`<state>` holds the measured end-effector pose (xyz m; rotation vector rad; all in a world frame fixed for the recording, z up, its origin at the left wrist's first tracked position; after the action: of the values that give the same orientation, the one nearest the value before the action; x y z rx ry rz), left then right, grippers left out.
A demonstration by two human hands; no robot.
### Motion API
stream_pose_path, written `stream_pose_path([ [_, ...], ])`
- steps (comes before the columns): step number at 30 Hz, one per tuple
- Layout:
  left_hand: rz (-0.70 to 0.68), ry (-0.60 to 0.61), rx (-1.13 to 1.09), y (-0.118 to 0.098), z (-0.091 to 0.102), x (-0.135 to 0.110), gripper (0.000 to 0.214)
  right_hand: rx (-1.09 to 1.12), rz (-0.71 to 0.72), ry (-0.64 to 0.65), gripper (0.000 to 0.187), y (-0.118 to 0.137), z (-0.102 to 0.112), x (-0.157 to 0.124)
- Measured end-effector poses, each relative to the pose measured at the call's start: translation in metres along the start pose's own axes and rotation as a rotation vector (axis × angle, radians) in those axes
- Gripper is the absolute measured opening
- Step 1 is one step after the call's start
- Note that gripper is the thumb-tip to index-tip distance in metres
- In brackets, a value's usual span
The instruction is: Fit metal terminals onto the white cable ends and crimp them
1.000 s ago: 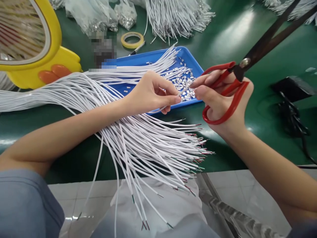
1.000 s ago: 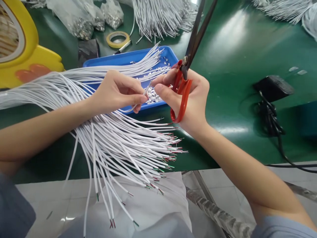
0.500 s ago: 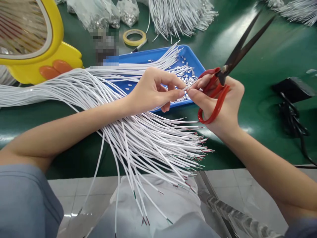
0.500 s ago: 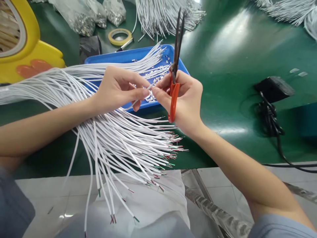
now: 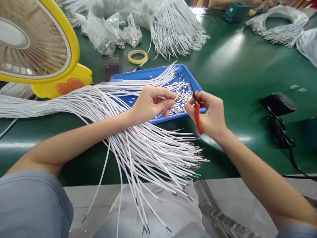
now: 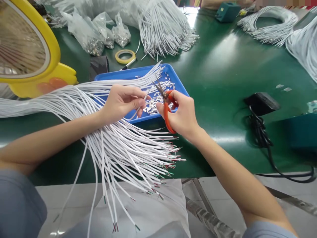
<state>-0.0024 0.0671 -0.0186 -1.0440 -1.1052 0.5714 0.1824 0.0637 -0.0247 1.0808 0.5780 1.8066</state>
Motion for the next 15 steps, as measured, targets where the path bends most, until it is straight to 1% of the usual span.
stream_pose_path([
  [3, 0.008, -0.036, 0.014, 0.0001, 0.0004, 0.0008, 0.018, -0.100, 0.015, 0.082, 0.026, 0.0027, 0.0012, -0.0004],
  [8, -0.006, -0.040, 0.055, -0.0004, 0.0005, 0.0018, 0.017, -0.198, 0.073, 0.154, 0.031, 0.0073, 0.0007, -0.0020],
  [11, -0.032, -0.030, 0.065, 0.0002, 0.0004, 0.0015, 0.014, -0.231, 0.085, 0.176, 0.030, 0.0062, 0.0001, -0.0024],
  [15, -0.044, 0.014, 0.067, 0.0015, 0.0003, 0.0000, 0.012, -0.267, 0.111, 0.188, 0.030, 0.0066, 0.0003, -0.0027],
])
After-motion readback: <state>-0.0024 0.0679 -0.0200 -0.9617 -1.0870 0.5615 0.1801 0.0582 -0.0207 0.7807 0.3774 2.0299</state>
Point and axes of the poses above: each hand's wrist, its own x-axis towards the middle knuckle, its own z-axis out of the back of the hand, y = z × x, the point moved 2 cm from there along x, towards the middle knuckle, and after that the axes turned 1 degree about -x, right-handed, at the moved point
